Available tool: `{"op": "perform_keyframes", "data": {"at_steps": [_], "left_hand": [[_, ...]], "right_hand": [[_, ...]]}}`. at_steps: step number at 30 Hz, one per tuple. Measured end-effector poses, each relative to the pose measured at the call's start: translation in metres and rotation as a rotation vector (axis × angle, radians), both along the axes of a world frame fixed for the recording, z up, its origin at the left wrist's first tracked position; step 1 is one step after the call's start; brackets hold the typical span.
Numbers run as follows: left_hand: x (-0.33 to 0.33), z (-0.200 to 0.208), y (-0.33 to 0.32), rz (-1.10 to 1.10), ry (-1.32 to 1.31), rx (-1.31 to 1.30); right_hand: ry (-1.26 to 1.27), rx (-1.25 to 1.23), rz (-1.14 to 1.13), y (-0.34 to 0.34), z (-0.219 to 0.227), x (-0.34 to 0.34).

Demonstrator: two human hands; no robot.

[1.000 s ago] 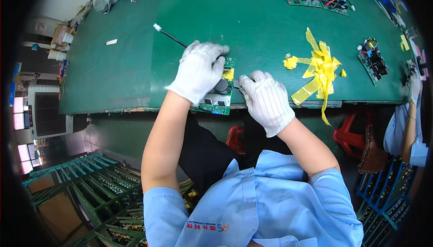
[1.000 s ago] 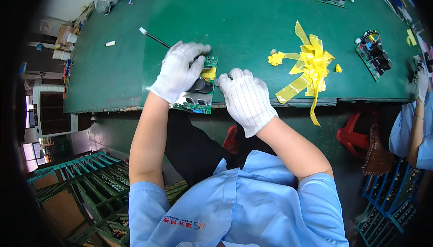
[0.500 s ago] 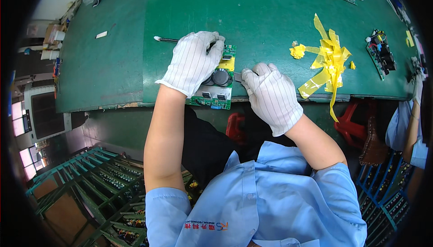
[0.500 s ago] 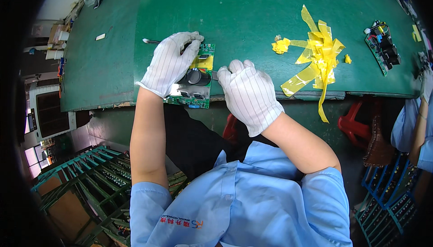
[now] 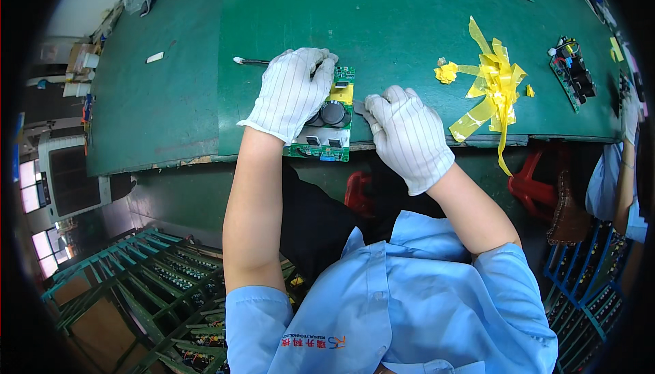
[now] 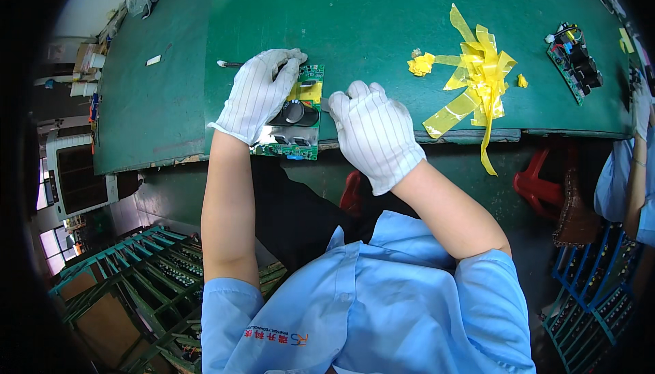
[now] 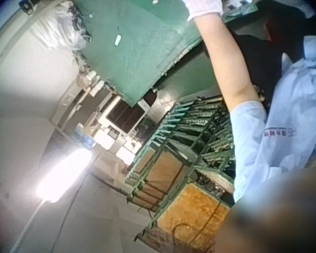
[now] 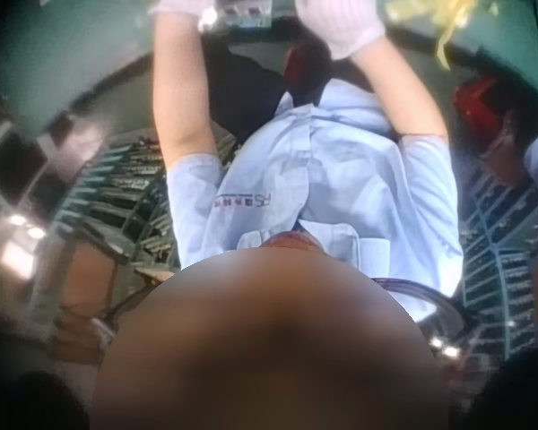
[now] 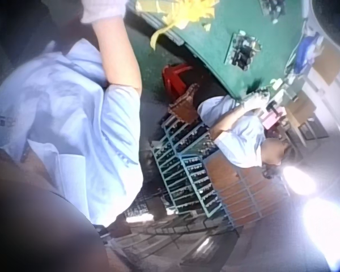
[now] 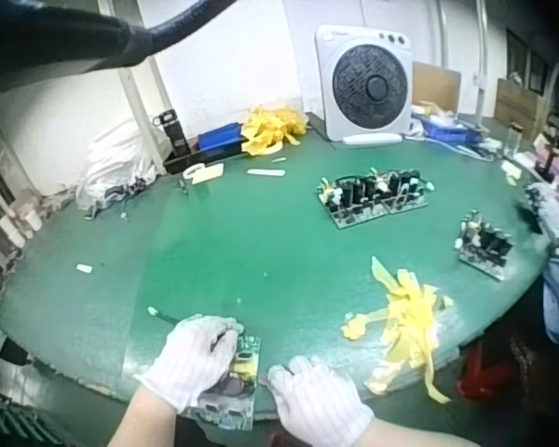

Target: The recorder is assembling and inspecting printed circuit boards at a factory workbench, using yellow tape to secure components.

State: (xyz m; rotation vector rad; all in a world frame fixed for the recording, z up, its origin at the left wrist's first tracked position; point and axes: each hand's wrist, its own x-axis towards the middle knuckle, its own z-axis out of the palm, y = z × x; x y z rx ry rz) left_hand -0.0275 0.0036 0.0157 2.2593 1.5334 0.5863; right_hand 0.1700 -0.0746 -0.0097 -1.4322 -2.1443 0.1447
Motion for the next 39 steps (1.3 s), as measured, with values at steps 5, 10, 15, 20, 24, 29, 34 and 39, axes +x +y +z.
{"op": "perform_keyframes", "data": {"at_steps": [5,10,15,20,24,29,34,39], "left_hand": [[0.003,0.002,0.000,0.008,-0.006,-0.007],[0.002,-0.004,0.001,0.000,-0.083,0.104],[0.003,0.005,0.001,-0.012,-0.019,-0.006],[0.001,0.003,-0.001,0.034,-0.031,-0.013],[0.004,0.005,-0.001,0.057,-0.054,-0.027],[0.001,0.003,-0.001,0.050,-0.040,-0.014],[0.003,0.003,-0.003,0.066,-0.045,-0.026],[0.001,0.003,-0.003,0.059,-0.034,0.008]], "right_hand": [[-0.022,-0.122,0.104,-0.003,0.005,0.007],[-0.073,-0.051,0.053,-0.002,0.001,-0.003],[-0.064,-0.057,0.066,0.012,-0.003,-0.007],[-0.010,-0.147,0.114,0.022,0.003,-0.005],[0.012,-0.140,0.190,0.012,0.013,0.016],[-0.018,-0.220,0.196,0.007,0.013,0.009],[-0.099,-0.200,0.198,0.006,0.016,0.006],[-0.102,-0.185,0.172,0.006,0.012,0.004]]}}
